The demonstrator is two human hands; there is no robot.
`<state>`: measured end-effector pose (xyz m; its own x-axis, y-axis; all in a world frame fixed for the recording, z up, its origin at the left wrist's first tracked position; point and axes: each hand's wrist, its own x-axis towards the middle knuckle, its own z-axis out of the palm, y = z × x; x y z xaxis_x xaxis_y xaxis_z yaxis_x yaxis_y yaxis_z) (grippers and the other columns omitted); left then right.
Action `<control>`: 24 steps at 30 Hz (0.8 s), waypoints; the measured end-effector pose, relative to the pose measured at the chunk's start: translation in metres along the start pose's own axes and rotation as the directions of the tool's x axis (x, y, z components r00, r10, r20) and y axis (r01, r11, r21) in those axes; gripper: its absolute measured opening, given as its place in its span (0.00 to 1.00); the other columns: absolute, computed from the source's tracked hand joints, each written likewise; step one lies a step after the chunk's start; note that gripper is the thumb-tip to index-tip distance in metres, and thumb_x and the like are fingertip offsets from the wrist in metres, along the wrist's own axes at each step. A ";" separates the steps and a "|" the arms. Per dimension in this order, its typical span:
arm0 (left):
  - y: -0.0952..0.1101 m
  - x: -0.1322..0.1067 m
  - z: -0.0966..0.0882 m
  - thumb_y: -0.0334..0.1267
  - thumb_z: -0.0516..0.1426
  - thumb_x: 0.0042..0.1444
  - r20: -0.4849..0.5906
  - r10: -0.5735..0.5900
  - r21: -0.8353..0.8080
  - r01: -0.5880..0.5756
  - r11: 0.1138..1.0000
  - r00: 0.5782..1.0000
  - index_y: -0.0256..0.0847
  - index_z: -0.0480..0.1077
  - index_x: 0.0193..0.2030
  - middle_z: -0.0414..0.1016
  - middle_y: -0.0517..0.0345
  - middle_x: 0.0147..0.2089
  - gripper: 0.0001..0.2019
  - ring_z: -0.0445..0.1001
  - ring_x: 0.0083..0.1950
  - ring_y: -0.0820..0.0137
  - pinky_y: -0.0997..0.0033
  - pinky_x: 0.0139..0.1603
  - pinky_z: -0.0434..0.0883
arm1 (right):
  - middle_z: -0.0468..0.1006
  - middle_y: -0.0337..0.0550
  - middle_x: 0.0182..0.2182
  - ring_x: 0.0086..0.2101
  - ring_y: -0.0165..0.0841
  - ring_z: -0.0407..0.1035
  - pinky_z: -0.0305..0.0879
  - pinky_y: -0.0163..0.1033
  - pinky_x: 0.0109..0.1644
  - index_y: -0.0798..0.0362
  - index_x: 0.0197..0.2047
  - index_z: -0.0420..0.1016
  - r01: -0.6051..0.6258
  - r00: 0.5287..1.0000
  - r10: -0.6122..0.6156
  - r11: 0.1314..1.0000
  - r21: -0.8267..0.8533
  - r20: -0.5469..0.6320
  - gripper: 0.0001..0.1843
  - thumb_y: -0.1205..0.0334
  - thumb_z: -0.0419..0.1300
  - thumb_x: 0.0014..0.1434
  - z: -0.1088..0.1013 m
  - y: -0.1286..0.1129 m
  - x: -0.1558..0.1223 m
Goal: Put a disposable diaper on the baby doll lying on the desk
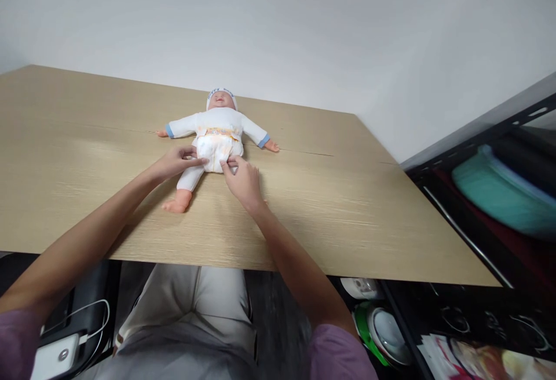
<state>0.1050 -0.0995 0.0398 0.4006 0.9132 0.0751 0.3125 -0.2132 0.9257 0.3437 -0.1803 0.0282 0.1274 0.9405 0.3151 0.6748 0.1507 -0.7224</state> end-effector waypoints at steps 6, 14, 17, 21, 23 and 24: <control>-0.002 0.000 0.002 0.63 0.78 0.49 0.003 -0.019 -0.142 0.019 0.990 1.000 0.43 0.81 0.42 0.83 0.51 0.37 0.27 0.82 0.45 0.53 0.56 0.42 0.77 | 0.91 0.47 0.47 0.44 0.44 0.82 0.73 0.46 0.52 0.47 0.45 0.84 0.029 0.999 -0.029 0.999 -0.037 0.016 0.11 0.49 0.67 0.73 0.006 0.003 0.001; -0.011 0.001 0.011 0.63 0.77 0.52 0.001 -0.071 -0.364 0.066 0.929 0.997 0.40 0.79 0.45 0.86 0.48 0.47 0.29 0.83 0.46 0.58 0.58 0.46 0.78 | 0.82 0.54 0.52 0.58 0.50 0.76 0.69 0.55 0.70 0.49 0.46 0.85 0.061 0.983 -0.075 0.995 -0.083 -0.169 0.10 0.51 0.69 0.72 0.009 0.008 0.001; -0.019 0.003 0.007 0.64 0.75 0.56 0.012 -0.003 -0.323 0.006 0.946 1.000 0.41 0.80 0.47 0.86 0.51 0.47 0.29 0.83 0.46 0.60 0.61 0.47 0.77 | 0.80 0.53 0.52 0.59 0.51 0.75 0.69 0.57 0.71 0.49 0.47 0.87 0.047 0.989 -0.058 0.995 -0.084 -0.133 0.10 0.52 0.71 0.70 0.002 0.010 0.002; -0.029 0.007 -0.012 0.64 0.73 0.59 0.131 0.079 -0.246 -0.045 0.968 0.988 0.43 0.81 0.50 0.86 0.52 0.48 0.27 0.83 0.50 0.60 0.64 0.50 0.76 | 0.84 0.50 0.48 0.48 0.46 0.78 0.75 0.53 0.61 0.48 0.52 0.87 0.102 0.994 -0.103 0.994 -0.041 -0.030 0.14 0.49 0.69 0.71 -0.019 0.014 -0.002; -0.032 0.011 -0.022 0.66 0.72 0.60 0.157 0.101 -0.204 -0.067 0.977 0.982 0.44 0.82 0.52 0.86 0.52 0.48 0.28 0.82 0.49 0.60 0.64 0.49 0.76 | 0.85 0.46 0.42 0.38 0.42 0.76 0.75 0.49 0.51 0.48 0.55 0.86 0.092 0.995 -0.093 0.995 -0.027 -0.042 0.19 0.43 0.65 0.74 -0.029 0.020 0.001; -0.032 0.013 -0.026 0.69 0.70 0.61 0.132 0.111 -0.173 -0.087 0.981 0.985 0.43 0.82 0.50 0.86 0.52 0.46 0.29 0.81 0.47 0.60 0.64 0.47 0.75 | 0.84 0.45 0.39 0.35 0.41 0.74 0.75 0.48 0.48 0.48 0.56 0.84 0.092 0.994 -0.094 0.995 -0.039 -0.058 0.21 0.41 0.62 0.76 -0.032 0.025 0.005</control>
<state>0.0782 -0.0719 0.0206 0.5429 0.8301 0.1273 0.1226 -0.2283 0.9658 0.3848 -0.1818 0.0314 0.1054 0.9027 0.4171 0.7117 0.2244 -0.6656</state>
